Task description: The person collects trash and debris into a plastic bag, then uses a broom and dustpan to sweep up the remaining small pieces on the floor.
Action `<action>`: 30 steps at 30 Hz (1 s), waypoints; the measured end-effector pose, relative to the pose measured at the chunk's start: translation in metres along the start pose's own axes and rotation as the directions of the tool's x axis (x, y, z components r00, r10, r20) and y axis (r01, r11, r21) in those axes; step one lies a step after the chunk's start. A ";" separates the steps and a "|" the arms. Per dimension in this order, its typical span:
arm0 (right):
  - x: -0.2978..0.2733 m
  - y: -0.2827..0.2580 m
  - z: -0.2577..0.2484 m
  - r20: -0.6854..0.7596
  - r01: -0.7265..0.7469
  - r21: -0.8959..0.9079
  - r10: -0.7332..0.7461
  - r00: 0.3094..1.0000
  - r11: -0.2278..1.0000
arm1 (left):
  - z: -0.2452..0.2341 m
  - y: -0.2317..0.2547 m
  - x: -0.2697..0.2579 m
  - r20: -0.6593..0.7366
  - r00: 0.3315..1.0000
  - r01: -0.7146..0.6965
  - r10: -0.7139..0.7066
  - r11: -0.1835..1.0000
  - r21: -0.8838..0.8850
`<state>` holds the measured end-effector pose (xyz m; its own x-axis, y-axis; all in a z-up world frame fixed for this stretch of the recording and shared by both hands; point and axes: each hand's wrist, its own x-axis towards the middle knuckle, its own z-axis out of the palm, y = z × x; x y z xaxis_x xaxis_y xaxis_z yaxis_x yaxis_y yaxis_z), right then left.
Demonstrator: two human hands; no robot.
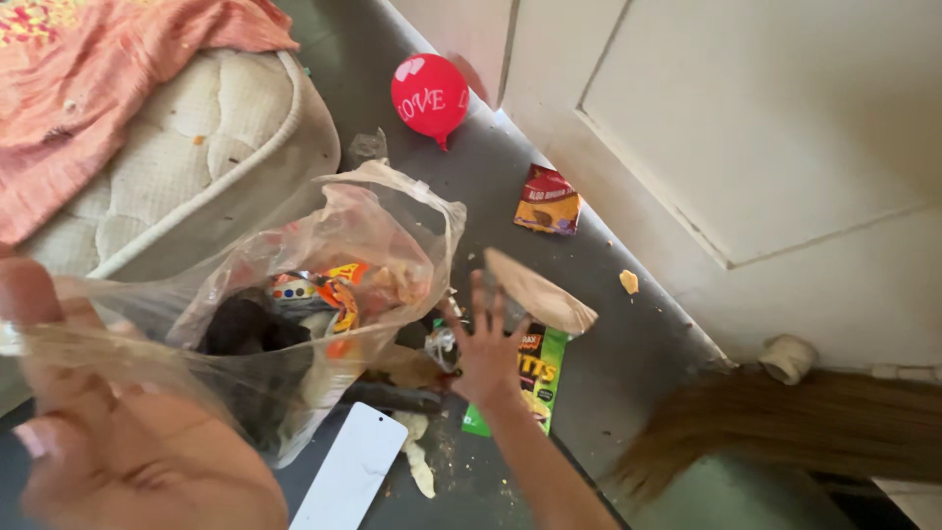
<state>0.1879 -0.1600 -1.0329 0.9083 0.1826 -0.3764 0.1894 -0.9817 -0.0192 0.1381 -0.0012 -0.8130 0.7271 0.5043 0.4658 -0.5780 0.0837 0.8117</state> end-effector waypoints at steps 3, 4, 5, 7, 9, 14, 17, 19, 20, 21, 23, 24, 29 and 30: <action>0.020 0.021 -0.005 0.055 -0.193 0.117 0.188 0.981 0.974 | -0.005 -0.002 0.004 0.007 1.000 -0.004 0.004 1.000 0.009; 0.024 0.029 0.000 0.093 -0.339 0.212 0.327 0.941 0.917 | -0.008 -0.003 0.006 0.010 1.000 -0.005 0.005 1.000 0.019; 0.026 0.039 0.008 0.096 -0.339 0.213 0.325 0.941 0.917 | -0.010 -0.003 0.007 0.014 1.000 -0.005 0.004 1.000 0.026; 0.031 0.059 0.028 0.215 -0.354 0.371 0.292 0.932 0.859 | -0.017 0.000 0.010 0.017 1.000 -0.002 0.001 0.999 0.034; 0.009 0.073 0.052 -0.149 -0.082 0.332 0.138 0.979 0.940 | -0.021 0.002 0.014 0.026 1.000 -0.006 0.004 0.999 0.052; -0.046 0.060 0.056 -0.539 0.434 -0.108 -0.420 0.731 0.894 | -0.023 0.009 0.013 0.030 1.000 0.004 -0.007 0.994 0.113; -0.047 0.024 0.036 -0.417 0.541 0.109 -0.455 0.787 0.834 | -0.022 0.009 0.009 0.029 0.999 0.042 -0.043 0.999 0.020; -0.027 0.005 0.025 -0.258 0.320 0.106 -0.285 0.923 0.941 | -0.021 0.008 0.008 0.031 0.996 0.083 -0.081 0.994 -0.077; -0.015 0.000 0.023 -0.261 0.324 0.105 -0.288 0.921 0.940 | -0.021 0.006 0.010 0.037 0.996 0.083 -0.080 0.993 -0.087; 0.000 -0.004 0.023 -0.141 0.399 -0.014 -0.397 0.907 0.917 | -0.019 0.003 0.012 0.041 0.996 0.085 -0.081 0.990 -0.110; 0.018 -0.008 0.030 -0.012 0.476 -0.129 -0.482 0.876 0.870 | -0.012 -0.004 0.020 0.053 0.997 0.066 -0.062 0.995 -0.072; 0.021 -0.009 0.037 -0.057 0.578 -0.110 -0.586 0.809 0.809 | -0.007 -0.007 0.024 0.055 0.997 0.059 -0.056 0.997 -0.057; 0.040 0.013 0.057 -0.306 0.428 -0.169 -0.460 0.834 0.888 | 0.008 -0.008 0.038 0.065 0.997 0.042 -0.041 0.999 -0.024; 0.040 0.026 0.056 -0.405 0.446 -0.133 -0.460 0.790 0.885 | 0.009 -0.008 0.038 0.065 0.997 0.044 -0.043 0.999 -0.019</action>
<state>0.2086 -0.1816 -1.1007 0.7819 0.6173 0.0867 0.6227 -0.7800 -0.0620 0.1734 0.0094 -0.7985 0.7737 0.4436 0.4523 -0.5521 0.1220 0.8248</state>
